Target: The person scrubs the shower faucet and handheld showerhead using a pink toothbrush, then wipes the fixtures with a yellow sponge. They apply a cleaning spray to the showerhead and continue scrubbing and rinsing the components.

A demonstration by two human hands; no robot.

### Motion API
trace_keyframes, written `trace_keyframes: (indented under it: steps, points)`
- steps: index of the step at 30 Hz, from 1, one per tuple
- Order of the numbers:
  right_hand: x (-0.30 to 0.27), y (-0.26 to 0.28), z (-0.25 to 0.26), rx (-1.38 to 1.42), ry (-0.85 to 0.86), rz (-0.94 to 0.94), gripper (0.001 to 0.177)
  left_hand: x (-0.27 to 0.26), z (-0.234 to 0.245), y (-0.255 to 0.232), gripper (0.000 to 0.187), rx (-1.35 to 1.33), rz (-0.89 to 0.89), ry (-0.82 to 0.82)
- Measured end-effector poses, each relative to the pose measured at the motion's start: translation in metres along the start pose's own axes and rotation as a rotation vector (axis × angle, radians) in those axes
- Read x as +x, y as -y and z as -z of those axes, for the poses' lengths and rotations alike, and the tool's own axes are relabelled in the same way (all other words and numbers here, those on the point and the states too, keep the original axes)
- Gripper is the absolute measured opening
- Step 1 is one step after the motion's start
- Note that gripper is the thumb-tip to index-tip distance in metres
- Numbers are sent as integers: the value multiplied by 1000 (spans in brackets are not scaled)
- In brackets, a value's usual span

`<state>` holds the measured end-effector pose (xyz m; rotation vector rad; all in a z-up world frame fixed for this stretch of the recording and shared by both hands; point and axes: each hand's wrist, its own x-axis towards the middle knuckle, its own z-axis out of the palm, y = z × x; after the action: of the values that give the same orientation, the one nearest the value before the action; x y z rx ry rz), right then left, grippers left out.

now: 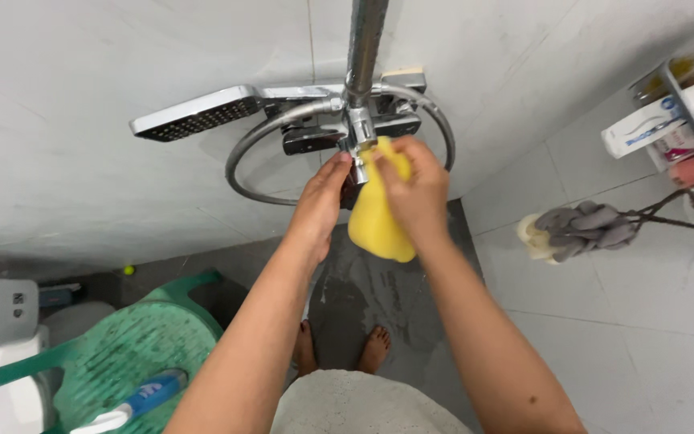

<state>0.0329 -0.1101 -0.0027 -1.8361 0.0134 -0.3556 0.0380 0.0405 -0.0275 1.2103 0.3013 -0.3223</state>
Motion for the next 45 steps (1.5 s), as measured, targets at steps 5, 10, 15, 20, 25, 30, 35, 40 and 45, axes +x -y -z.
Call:
trace_keyframes:
  steps: [5,10,15,20,25,30,35,40,45]
  points:
    - [12,10,-6,-50,37,-78,15,19,-2,4,43,-188,-1,24]
    - [32,6,-7,59,98,-428,16,32,7,9,42,-133,73,-5]
    - [15,-8,-18,-342,-25,362,17,30,8,7,36,-224,48,-127]
    - [41,-39,-15,525,168,-607,18,18,-8,5,35,-127,-232,-328]
    - [14,-35,7,-106,64,-308,25,-32,-11,0,30,404,-366,-490]
    - [-27,34,-5,167,-20,-69,25,-79,-1,-32,61,86,-343,59]
    - [-1,80,-20,104,297,280,16,-110,37,-67,90,17,-54,116]
    - [82,66,16,-377,66,354,37,-109,78,-59,76,-97,-161,-206]
    - [128,49,4,-499,520,369,50,-85,138,-60,57,-453,-219,-299]
